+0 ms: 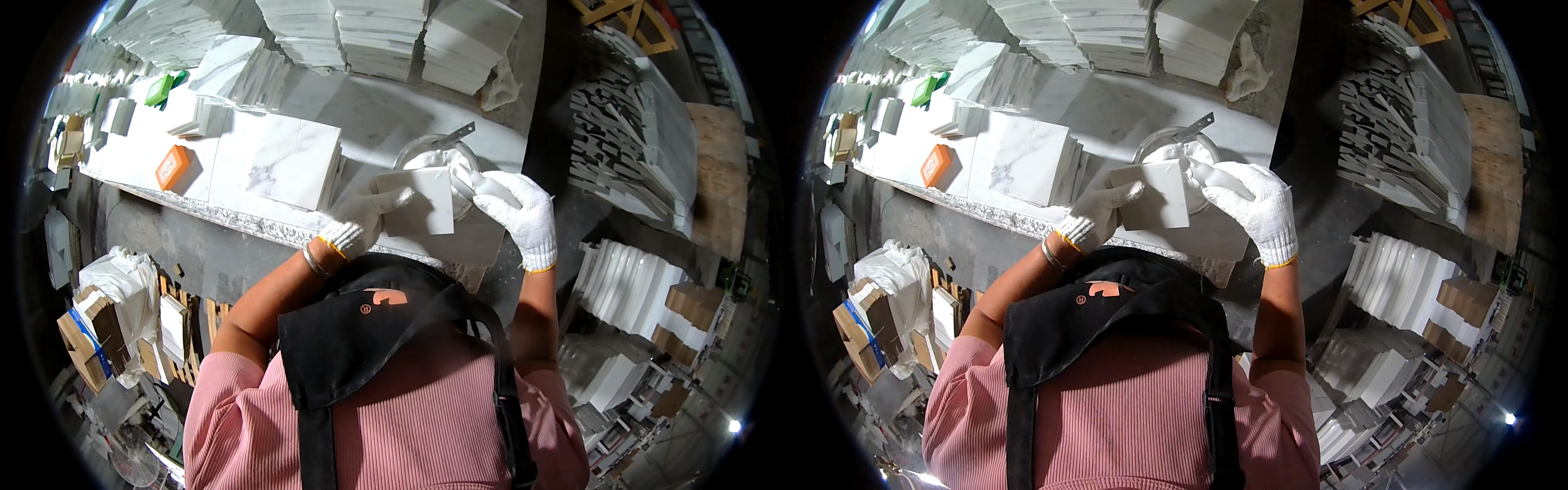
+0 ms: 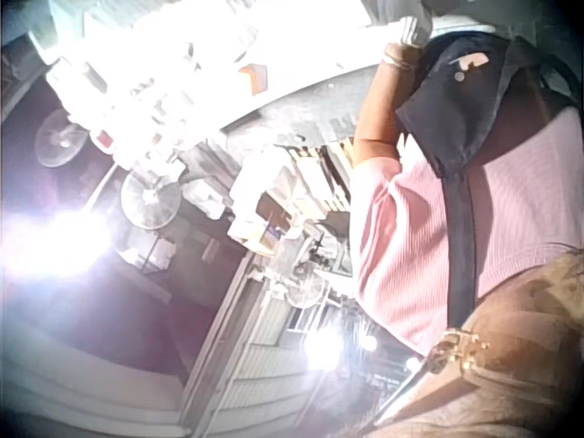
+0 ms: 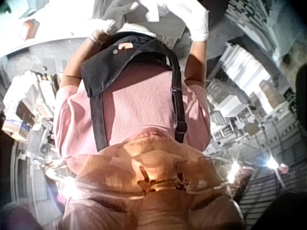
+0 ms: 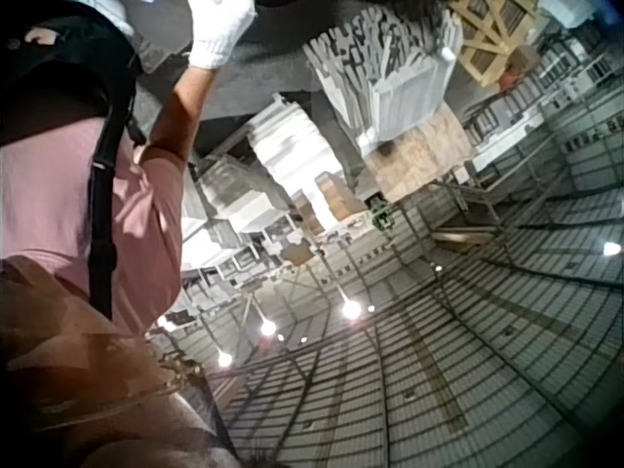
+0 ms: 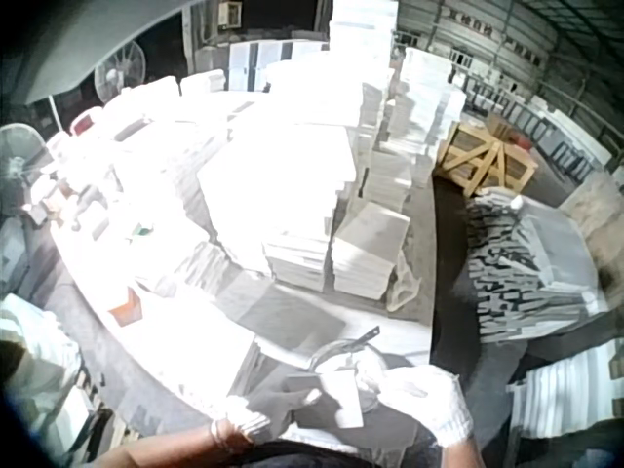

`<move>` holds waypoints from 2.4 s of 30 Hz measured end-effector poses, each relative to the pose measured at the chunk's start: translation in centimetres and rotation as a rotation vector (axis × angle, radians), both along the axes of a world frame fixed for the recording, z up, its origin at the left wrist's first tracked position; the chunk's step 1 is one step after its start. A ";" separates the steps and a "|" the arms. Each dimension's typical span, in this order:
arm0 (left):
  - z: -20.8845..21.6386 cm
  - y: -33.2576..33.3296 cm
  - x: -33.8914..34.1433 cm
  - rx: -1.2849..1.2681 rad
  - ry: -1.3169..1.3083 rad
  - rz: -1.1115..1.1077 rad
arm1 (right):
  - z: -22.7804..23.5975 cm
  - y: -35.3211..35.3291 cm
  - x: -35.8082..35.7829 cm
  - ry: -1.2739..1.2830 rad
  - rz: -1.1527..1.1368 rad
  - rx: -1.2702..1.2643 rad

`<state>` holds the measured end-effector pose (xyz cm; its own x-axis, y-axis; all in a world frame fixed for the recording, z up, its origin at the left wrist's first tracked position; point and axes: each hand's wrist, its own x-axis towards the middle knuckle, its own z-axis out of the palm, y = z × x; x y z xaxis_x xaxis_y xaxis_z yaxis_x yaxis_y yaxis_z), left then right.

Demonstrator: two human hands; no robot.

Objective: The person applies a white paste to the edges of small white square tiles using a metal spatula. They then use an orange sponge and a green sponge to wipe the tile surfaces. The person handles the tiles one at a time, repeating the process throughout the clip.

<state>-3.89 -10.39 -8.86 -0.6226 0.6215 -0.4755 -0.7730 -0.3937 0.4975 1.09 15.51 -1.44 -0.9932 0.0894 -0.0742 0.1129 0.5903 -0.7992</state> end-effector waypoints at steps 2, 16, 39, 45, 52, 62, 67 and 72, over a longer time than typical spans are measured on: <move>-0.4 0.0 0.1 -0.007 0.001 0.009 | 0.3 -0.4 0.0 -0.004 -0.008 0.012; -0.4 0.0 0.0 -0.038 -0.033 0.001 | 0.4 -0.6 -0.2 0.124 0.084 0.189; 0.1 -0.1 -0.2 -0.043 -0.032 -0.002 | -0.7 -0.2 -0.3 0.261 0.191 0.328; 0.1 0.0 -0.2 -0.038 -0.049 -0.002 | -0.6 -0.1 -0.2 0.220 0.181 0.335; -0.1 0.1 0.0 -0.084 -0.057 0.011 | -0.4 -0.2 -0.3 0.218 0.174 0.304; 0.1 0.0 -0.1 -0.098 -0.059 -0.011 | 0.2 -0.2 -0.2 0.060 0.038 0.118; 0.3 -0.3 -0.3 -0.008 -0.034 -0.017 | -2.7 2.1 -0.4 -0.088 -0.169 -0.229; 0.2 -0.2 -0.3 -0.014 0.005 -0.047 | -9.0 5.5 -1.9 0.023 -0.278 -0.294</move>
